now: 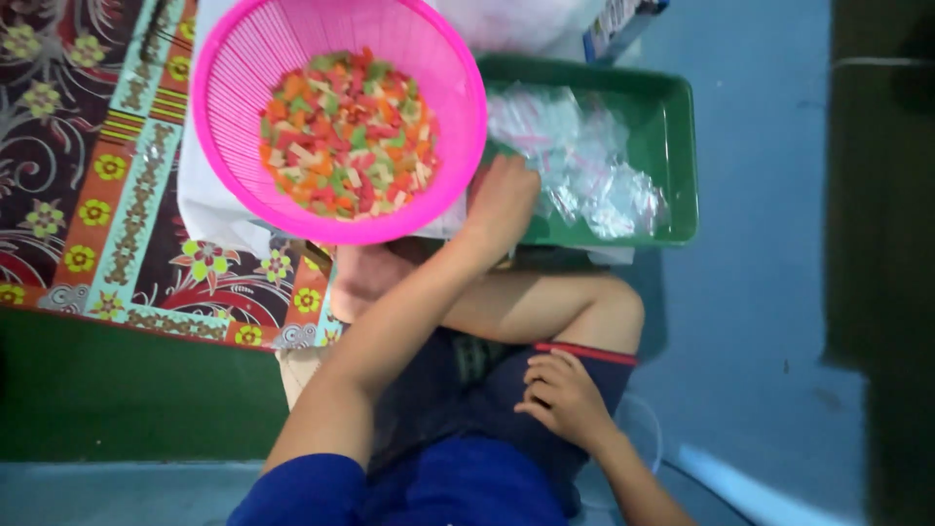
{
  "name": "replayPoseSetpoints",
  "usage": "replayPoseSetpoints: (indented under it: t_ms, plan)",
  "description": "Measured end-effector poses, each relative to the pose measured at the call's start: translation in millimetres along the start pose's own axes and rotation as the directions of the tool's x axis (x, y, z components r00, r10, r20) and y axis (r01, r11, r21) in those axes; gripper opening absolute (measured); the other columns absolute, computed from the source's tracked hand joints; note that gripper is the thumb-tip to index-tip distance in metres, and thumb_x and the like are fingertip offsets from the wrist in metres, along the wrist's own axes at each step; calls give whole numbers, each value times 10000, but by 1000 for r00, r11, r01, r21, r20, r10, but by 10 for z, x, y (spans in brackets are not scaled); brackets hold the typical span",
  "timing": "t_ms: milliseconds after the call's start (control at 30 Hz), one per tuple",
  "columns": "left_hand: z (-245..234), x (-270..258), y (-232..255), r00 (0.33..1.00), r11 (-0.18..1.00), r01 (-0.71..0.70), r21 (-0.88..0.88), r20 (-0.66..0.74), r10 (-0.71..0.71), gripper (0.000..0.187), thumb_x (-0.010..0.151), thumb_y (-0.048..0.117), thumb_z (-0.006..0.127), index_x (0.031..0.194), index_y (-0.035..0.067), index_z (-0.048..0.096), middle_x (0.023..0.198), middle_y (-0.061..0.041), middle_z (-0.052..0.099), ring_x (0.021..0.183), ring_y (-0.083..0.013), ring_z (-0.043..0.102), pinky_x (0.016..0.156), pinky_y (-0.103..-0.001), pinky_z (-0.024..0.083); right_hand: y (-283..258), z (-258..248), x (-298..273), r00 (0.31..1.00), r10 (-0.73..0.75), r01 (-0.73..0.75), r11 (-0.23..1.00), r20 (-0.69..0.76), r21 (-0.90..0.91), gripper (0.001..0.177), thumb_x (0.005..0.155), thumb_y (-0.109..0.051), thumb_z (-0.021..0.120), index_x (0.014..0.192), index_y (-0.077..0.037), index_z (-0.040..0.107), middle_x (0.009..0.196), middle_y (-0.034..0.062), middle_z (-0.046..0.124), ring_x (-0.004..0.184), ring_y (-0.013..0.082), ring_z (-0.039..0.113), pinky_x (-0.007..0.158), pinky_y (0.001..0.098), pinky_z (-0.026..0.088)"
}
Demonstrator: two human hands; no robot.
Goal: A person is manually filling small plastic bags with colorful dried food pieces from a basket while sitting on the floor.
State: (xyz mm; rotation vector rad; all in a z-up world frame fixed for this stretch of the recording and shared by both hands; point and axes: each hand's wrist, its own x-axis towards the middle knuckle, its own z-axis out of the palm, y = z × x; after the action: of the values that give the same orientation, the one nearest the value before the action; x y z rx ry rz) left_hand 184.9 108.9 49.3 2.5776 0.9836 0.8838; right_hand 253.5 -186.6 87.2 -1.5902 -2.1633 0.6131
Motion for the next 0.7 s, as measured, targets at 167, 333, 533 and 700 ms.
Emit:
replayPoseSetpoints:
  t_ms: [167,333,533,700]
  plan:
    - [-690,-133,255,995,964,70,-255,-53,-86,116,837,50,566,934,32,627,986,-189,596,878,-391,585,767,-480,511,-31,-9,161,971,168,-128,966,-169,227,331,627,-216,930,697,-95,630,1020,44,728,1046,244,690,900,347,525]
    - [-1382,-592,581,992,844,-81,-530,-121,19,143,824,140,690,874,64,580,891,-124,590,788,-326,584,670,-424,468,232,109,416,804,558,-60,415,-203,908,903,792,-131,789,1562,-25,328,1519,161,500,1260,231,557,927,265,455]
    - [-1545,-1410,495,971,554,229,-800,225,-76,131,850,10,635,977,4,668,968,-108,691,811,-256,640,736,-353,532,57,81,734,878,466,-39,292,-107,956,434,805,64,738,1230,22,659,1166,121,713,1043,207,673,958,321,537]
    - [-1618,-1893,342,869,417,492,-764,454,-196,46,849,56,651,836,13,656,703,-33,648,613,-130,506,589,-285,463,-161,236,768,884,468,-201,334,23,921,244,860,76,694,1098,29,724,1081,142,767,960,207,710,898,309,555]
